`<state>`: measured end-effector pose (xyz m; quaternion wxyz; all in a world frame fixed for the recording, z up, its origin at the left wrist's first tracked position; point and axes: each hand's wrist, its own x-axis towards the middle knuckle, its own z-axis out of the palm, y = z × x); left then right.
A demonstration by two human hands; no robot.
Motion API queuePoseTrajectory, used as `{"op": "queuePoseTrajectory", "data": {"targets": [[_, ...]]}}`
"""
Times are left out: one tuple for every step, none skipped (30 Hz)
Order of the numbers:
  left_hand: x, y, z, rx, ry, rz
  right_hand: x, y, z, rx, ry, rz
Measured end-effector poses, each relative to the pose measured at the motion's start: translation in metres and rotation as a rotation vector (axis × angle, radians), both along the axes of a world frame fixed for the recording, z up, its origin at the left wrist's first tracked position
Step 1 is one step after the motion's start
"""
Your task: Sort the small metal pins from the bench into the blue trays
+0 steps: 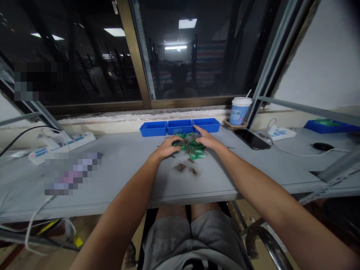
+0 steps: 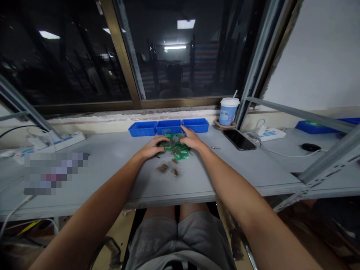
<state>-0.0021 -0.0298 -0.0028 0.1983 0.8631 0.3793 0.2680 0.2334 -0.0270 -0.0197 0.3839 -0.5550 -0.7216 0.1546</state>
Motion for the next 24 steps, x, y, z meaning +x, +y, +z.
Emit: {"op": "queuePoseTrajectory", "data": {"targets": [[-0.001, -0.001, 0.002, 0.002, -0.023, 0.014, 0.003, -0.003, 0.007, -0.018, -0.006, -0.01], [-0.002, -0.001, 0.004, 0.012, -0.051, 0.045, 0.008, -0.006, 0.014, -0.042, 0.007, -0.014], [-0.004, -0.001, 0.005, 0.027, -0.08, 0.094, 0.013, -0.01, 0.022, -0.066, 0.022, -0.008], [-0.006, 0.001, 0.006, 0.039, -0.104, 0.153, 0.019, -0.015, 0.028, -0.083, 0.028, -0.005], [-0.009, 0.003, 0.006, 0.049, -0.118, 0.216, 0.027, -0.02, 0.032, -0.095, 0.022, -0.01], [-0.012, 0.006, 0.006, 0.054, -0.12, 0.277, 0.035, -0.026, 0.034, -0.116, -0.003, -0.036], [-0.015, 0.01, 0.005, 0.052, -0.112, 0.334, 0.045, -0.033, 0.033, -0.138, -0.042, -0.067], [-0.018, 0.013, 0.003, 0.044, -0.098, 0.382, 0.054, -0.041, 0.029, -0.163, -0.076, -0.108], [-0.02, 0.015, 0.0, 0.029, -0.08, 0.419, 0.063, -0.049, 0.022, -0.185, -0.104, -0.148], [-0.021, 0.017, -0.003, 0.008, -0.059, 0.443, 0.07, -0.057, 0.015, -0.214, -0.133, -0.192], [-0.021, 0.018, -0.007, -0.017, -0.035, 0.453, 0.077, -0.065, 0.006, -0.235, -0.166, -0.241], [-0.021, 0.019, -0.01, -0.039, -0.006, 0.452, 0.081, -0.071, -0.003, -0.275, -0.205, -0.288], [-0.018, 0.018, -0.013, -0.053, 0.027, 0.44, 0.084, -0.076, -0.01, -0.304, -0.239, -0.326], [-0.015, 0.017, -0.015, -0.058, 0.063, 0.421, 0.084, -0.08, -0.016, -0.326, -0.271, -0.348], [-0.011, 0.015, -0.016, -0.057, 0.097, 0.403, 0.082, -0.081, -0.02, -0.337, -0.297, -0.355], [-0.006, 0.013, -0.016, -0.054, 0.125, 0.392, 0.078, -0.081, -0.023, -0.337, -0.315, -0.347], [-0.001, 0.01, -0.016, -0.056, 0.146, 0.391, 0.074, -0.079, -0.024, -0.33, -0.328, -0.326], [0.003, 0.008, -0.015, -0.064, 0.158, 0.404, 0.068, -0.075, -0.023, -0.317, -0.334, -0.298], [0.008, 0.006, -0.013, -0.077, 0.167, 0.415, 0.063, -0.07, -0.022, -0.304, -0.336, -0.27], [0.011, 0.005, -0.012, -0.085, 0.174, 0.42, 0.057, -0.063, -0.021, -0.294, -0.334, -0.242], [0.014, 0.003, -0.01, -0.086, 0.184, 0.414, 0.051, -0.056, -0.019, -0.281, -0.321, -0.223], [0.015, 0.002, -0.009, -0.078, 0.198, 0.395, 0.046, -0.048, -0.018, -0.262, -0.294, -0.207], [0.016, 0.002, -0.009, -0.062, 0.214, 0.368, 0.042, -0.04, -0.016, -0.24, -0.26, -0.186], [0.016, 0.001, -0.008, -0.043, 0.228, 0.341, 0.038, -0.032, -0.015, -0.218, -0.224, -0.173]]}}
